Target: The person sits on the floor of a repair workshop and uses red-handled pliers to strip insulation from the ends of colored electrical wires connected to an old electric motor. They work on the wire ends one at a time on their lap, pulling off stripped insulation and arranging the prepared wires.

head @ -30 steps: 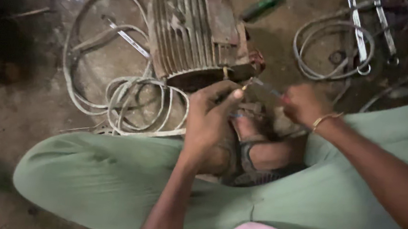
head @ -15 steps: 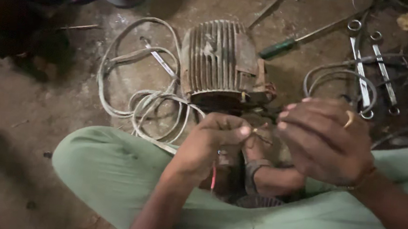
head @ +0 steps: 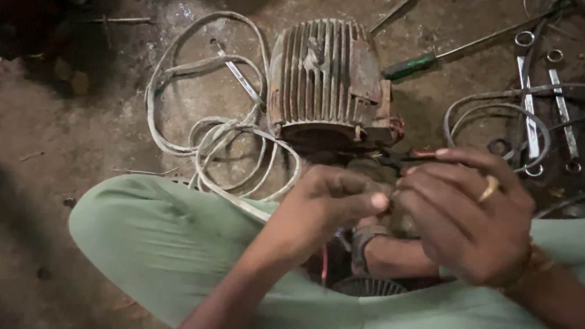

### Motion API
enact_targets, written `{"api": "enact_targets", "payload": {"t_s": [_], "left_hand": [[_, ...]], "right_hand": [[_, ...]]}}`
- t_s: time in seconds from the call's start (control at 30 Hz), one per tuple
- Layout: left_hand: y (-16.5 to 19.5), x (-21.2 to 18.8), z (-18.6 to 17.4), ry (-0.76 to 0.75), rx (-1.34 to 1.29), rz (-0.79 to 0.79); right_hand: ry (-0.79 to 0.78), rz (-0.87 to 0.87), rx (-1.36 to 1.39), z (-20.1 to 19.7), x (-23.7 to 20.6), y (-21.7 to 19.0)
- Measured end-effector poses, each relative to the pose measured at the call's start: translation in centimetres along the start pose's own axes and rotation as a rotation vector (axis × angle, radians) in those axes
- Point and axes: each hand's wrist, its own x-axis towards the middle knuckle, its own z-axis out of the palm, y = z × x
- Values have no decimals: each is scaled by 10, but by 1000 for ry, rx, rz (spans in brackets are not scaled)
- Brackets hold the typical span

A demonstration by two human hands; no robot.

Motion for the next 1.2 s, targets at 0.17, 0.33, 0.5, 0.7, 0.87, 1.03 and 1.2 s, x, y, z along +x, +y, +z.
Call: {"api": "enact_targets", "payload": {"t_s": [0.17, 0.33, 0.5, 0.7, 0.87, 1.03, 1.2], "left_hand": [[13, -5, 2, 154, 715, 554], [14, 4, -19, -79, 1264, 716], [-16, 13, -35, -134, 1061, 566], [-33, 23, -45, -88, 785, 374], [-25, 28, -40, -76, 641, 298], [-15, 31, -37, -126, 532, 150], [-16, 30, -36, -180, 512, 101]], "right_hand": [[-56, 310, 246, 11, -13, -4], [-538, 1086, 589, 43, -37, 7], [-439, 1357, 1149, 62, -48, 16], [-323, 620, 459, 43, -34, 23], [-153, 344, 224, 47, -36, 20], [-96, 17, 4, 40, -47, 20], [-110, -48, -87, 35, -45, 17]]}}
